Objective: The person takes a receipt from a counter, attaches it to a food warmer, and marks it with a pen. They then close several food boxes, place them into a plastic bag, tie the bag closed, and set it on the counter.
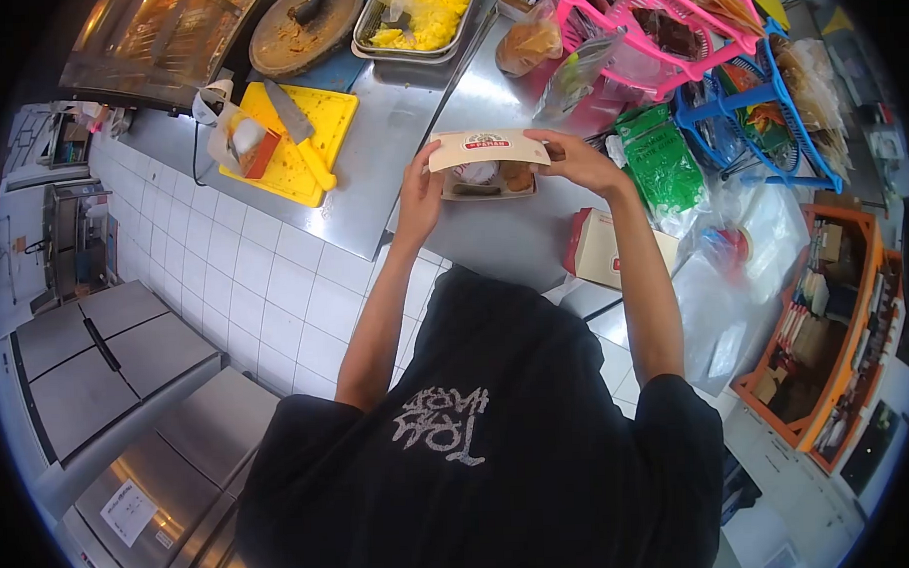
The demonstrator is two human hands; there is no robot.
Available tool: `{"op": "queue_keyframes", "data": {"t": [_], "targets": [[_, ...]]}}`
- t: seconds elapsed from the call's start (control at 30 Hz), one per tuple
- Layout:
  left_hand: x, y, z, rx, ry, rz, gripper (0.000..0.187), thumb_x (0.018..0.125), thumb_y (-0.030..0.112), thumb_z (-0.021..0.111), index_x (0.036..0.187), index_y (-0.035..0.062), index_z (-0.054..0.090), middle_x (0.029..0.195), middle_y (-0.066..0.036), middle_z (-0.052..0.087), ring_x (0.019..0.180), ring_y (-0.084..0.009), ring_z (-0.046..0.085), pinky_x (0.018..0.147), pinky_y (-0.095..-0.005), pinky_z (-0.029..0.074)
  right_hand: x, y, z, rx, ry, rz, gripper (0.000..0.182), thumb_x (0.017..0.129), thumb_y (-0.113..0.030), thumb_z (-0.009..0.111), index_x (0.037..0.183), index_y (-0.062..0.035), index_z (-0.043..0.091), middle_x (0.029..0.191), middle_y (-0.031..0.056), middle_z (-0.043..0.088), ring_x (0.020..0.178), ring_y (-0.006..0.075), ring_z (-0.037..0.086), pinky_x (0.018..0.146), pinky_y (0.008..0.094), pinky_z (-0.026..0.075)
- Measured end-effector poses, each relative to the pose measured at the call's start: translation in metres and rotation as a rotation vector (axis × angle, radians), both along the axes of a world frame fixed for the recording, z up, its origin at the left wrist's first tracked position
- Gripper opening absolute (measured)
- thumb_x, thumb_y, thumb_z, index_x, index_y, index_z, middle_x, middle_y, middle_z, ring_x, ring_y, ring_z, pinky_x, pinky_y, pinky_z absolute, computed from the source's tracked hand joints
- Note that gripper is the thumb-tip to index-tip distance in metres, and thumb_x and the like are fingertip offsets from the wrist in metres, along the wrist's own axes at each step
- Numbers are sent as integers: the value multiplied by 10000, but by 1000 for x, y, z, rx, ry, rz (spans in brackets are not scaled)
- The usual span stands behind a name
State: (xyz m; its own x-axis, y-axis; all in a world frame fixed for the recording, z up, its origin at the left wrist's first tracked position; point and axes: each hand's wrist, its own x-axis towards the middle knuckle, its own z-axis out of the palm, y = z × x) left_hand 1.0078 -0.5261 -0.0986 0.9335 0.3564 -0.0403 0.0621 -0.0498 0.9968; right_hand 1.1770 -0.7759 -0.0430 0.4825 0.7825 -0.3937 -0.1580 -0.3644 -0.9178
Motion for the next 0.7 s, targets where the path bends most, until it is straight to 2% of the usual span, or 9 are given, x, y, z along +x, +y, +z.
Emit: {"op": "queue_keyframes", "data": {"t": [0.03, 0.1, 0.2, 0.23, 0.3, 0.43, 0.5, 0.63, 0.7], "targets": [[-1, -2, 1, 2, 1, -3, 412, 1036, 133, 496, 1446, 122, 457, 1224, -48, 536, 859, -107, 530, 743, -253, 453, -2, -3, 1, 2, 1, -3, 734, 835, -181, 743, 1466, -15, 406, 1349, 161, 578, 1217, 232, 560, 1038, 350, 411], [-2, -7, 5, 25, -101, 0, 432, 997, 90, 526, 1424, 100, 461, 1392, -126, 495, 1238, -247, 541, 1024, -346, 431, -6, -8, 0, 88, 78, 29, 761, 825, -202, 762, 1474, -30, 404, 1350, 160, 577, 1242, 229, 540, 1059, 343, 387], [-5, -6, 17, 299, -46, 24, 446, 988, 100, 537, 1426, 93, 449, 1357, -150, 545, 1239, -235, 533, 1021, -346, 429, -3, -13, -1, 104, 205, 17, 757, 825, -196, 753, 1479, -41, 404, 1362, 169, 563, 1261, 231, 522, 1080, 342, 362], [-3, -3, 13, 298, -48, 17, 446, 988, 100, 537, 1426, 93, 449, 1357, -150, 545, 1239, -235, 533, 1021, -346, 429, -3, -12, 2, 104, 203, 10, 757, 825, -196, 753, 1479, -41, 404, 1362, 169, 563, 1261, 231, 522, 1080, 342, 362], [0, 4, 10, 119, 40, 16, 456, 980, 89, 529, 1428, 92, 441, 1334, -158, 557, 1233, -232, 534, 1011, -351, 434, -5, -9, 9, 33, 208, -42, 726, 839, -173, 713, 1487, -64, 404, 1377, 172, 545, 1261, 221, 509, 1075, 343, 366], [-1, 16, 16, 17, 245, -56, 463, 968, 66, 516, 1424, 99, 440, 1343, -155, 551, 1250, -252, 529, 1021, -361, 430, -9, -9, 17, 7, 225, -34, 675, 882, -169, 683, 1491, -93, 402, 1354, 142, 554, 1225, 169, 514, 1057, 326, 374], [-2, 15, 17, 134, 54, -88, 464, 950, 69, 532, 1407, 86, 451, 1357, -155, 539, 1257, -259, 529, 1039, -364, 418, -8, -12, -2, 193, 187, 45, 598, 915, -208, 665, 1461, -84, 456, 1298, 93, 582, 1145, 139, 536, 1012, 299, 400], [-3, 32, 16, 230, -27, -195, 469, 932, 82, 560, 1391, 76, 463, 1381, -149, 525, 1285, -256, 506, 1076, -375, 391, -5, -15, -11, 121, 278, 32, 500, 935, -219, 653, 1400, -72, 542, 1246, 52, 606, 1081, 111, 540, 979, 274, 413], [-3, 48, 15, -70, 83, -324, 494, 906, 74, 582, 1385, 70, 464, 1405, -140, 511, 1314, -250, 480, 1105, -390, 364, -6, -9, -12, 15, 142, -24, 413, 927, -204, 651, 1321, -80, 632, 1174, 46, 659, 1036, 103, 566, 947, 259, 433]]}}
